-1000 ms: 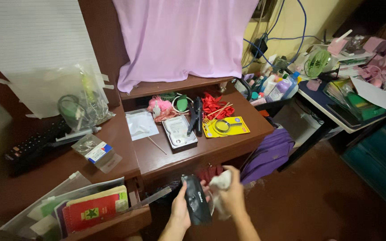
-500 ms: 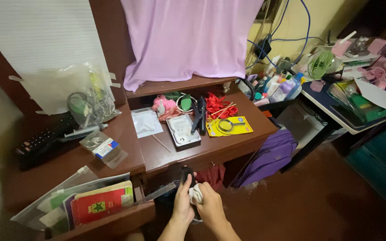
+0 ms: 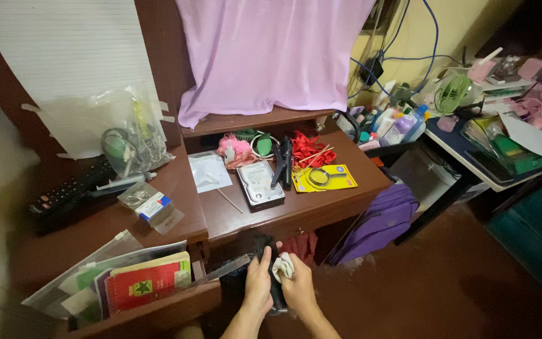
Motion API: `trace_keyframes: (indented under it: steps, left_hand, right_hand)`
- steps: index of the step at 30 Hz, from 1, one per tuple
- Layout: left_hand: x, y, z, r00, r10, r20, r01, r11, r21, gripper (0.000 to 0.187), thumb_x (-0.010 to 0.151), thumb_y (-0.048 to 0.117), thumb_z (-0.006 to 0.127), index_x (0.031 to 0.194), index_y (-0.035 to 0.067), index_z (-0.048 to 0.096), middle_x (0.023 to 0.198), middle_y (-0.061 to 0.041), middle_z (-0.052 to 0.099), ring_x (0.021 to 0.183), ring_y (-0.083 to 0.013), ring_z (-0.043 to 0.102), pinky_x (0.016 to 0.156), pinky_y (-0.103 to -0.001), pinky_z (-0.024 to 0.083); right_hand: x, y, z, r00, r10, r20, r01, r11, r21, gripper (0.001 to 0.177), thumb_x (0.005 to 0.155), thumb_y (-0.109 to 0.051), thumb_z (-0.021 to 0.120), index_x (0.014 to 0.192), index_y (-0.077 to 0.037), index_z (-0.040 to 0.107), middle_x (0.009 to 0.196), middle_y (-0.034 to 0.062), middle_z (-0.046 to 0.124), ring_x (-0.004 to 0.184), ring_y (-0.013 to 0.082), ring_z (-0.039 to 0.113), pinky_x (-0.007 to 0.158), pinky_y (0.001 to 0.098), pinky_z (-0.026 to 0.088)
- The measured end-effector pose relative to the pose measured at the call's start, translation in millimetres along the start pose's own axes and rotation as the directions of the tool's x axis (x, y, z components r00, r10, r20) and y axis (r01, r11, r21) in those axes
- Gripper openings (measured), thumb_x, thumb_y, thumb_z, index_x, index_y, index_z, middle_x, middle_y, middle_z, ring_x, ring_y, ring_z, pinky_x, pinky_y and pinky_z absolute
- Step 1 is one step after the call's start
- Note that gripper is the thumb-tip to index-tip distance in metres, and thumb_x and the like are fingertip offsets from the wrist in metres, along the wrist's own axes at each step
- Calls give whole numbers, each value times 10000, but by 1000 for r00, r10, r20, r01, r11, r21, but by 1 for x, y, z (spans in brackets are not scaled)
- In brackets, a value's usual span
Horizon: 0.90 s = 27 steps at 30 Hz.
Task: The person wipes several small electronic and miscellaneous items on a cluttered desk using a white cloth. They handle a black remote control, a silver hard drive, a small white rectangular device, and a pink ribbon-like object, wiping each one and placing it back on the desk.
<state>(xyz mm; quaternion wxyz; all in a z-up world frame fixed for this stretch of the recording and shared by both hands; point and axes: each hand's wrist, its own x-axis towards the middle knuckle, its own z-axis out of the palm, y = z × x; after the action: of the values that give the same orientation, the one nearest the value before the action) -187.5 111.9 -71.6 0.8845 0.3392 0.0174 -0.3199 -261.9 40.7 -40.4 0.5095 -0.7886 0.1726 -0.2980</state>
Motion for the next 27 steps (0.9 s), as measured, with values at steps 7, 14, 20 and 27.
trace_keyframes:
  steps: [7, 14, 20, 27]
  left_hand:
    - [-1, 6, 5, 997, -43, -64, 47, 997, 58, 395, 1015, 281, 538, 1249, -11, 663, 1229, -120, 750, 996, -202, 693, 893, -366, 552]
    - [4, -22, -8, 997, 9, -72, 8, 972, 237, 433, 1002, 343, 581, 1292, 32, 656, 1127, -99, 720, 1002, -178, 662, 893, -337, 525]
    - [13, -24, -7, 995, -14, -104, 34, 980, 196, 400, 1019, 330, 528, 1267, 33, 632, 1148, -89, 735, 976, -186, 671, 871, -352, 543]
    - [28, -27, -6, 996, -17, -83, 36, 970, 240, 375, 1026, 281, 529, 1253, 4, 641, 1171, -110, 735, 999, -194, 685, 886, -349, 549]
  right_hand:
    - [-3, 19, 6, 993, 116, -5, -114, 984, 134, 98, 818, 63, 624, 904, 16, 624, 764, 86, 640, 715, 117, 562, 649, 296, 490]
    - [3, 4, 7, 994, 101, -49, -102, 994, -27, 164, 831, -26, 690, 969, -1, 606, 794, 148, 655, 695, 252, 602, 668, 354, 516]
    - [-2, -6, 8, 991, 131, -25, -132, 947, -293, 93, 852, -54, 621, 935, -25, 590, 899, 201, 648, 867, 438, 620, 723, 465, 490]
    - [9, -1, 16, 990, 47, -130, -78, 967, -241, 105, 852, -67, 638, 932, -18, 590, 881, 227, 642, 837, 442, 624, 714, 470, 508]
